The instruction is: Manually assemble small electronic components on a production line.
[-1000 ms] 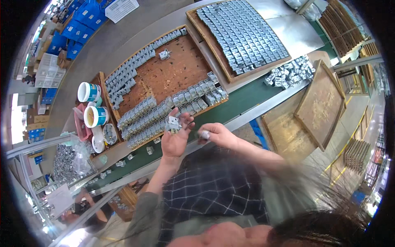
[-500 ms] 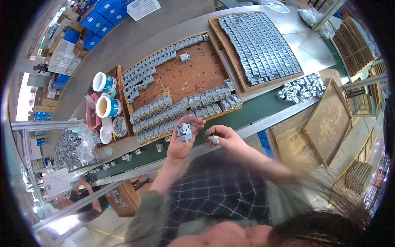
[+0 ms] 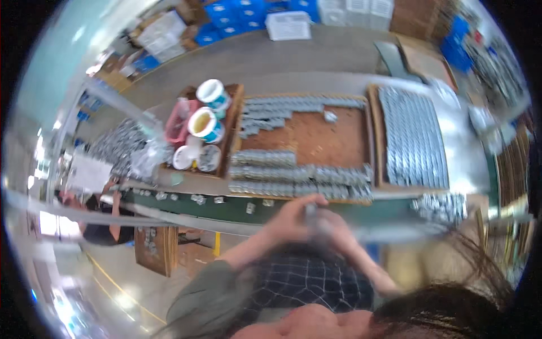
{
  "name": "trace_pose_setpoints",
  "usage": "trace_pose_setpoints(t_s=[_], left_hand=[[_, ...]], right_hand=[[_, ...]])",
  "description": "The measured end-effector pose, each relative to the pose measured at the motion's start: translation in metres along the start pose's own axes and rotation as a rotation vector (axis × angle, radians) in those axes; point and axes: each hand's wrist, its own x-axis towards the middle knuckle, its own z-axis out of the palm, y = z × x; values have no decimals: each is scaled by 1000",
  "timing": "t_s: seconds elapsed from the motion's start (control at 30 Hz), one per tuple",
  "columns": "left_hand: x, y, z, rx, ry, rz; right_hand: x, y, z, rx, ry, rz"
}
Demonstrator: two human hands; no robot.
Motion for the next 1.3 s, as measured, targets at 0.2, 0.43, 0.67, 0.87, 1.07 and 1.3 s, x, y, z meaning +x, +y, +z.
trace_pose_setpoints(t_s=[0.2, 0.43, 0.67, 0.87, 1.07, 1.3], left_hand=[[-7, -25, -2, -260, 30, 77], [-11, -21, -18, -892, 159, 158], [-7, -20, -17, -897, 120, 101], [-15, -23, -14, -710, 74, 111], [-16, -2, -5, -356, 77, -129], [-14, -24, -31, -646, 101, 126]], right_hand=[[10, 24, -1, 176, 63, 22], [27, 0, 10, 116, 130, -116], [32, -16, 17, -423, 200, -536], [32, -4, 15, -713, 185, -719], [28, 3, 4, -898, 185, -615], [18, -7, -4, 618, 75, -163]])
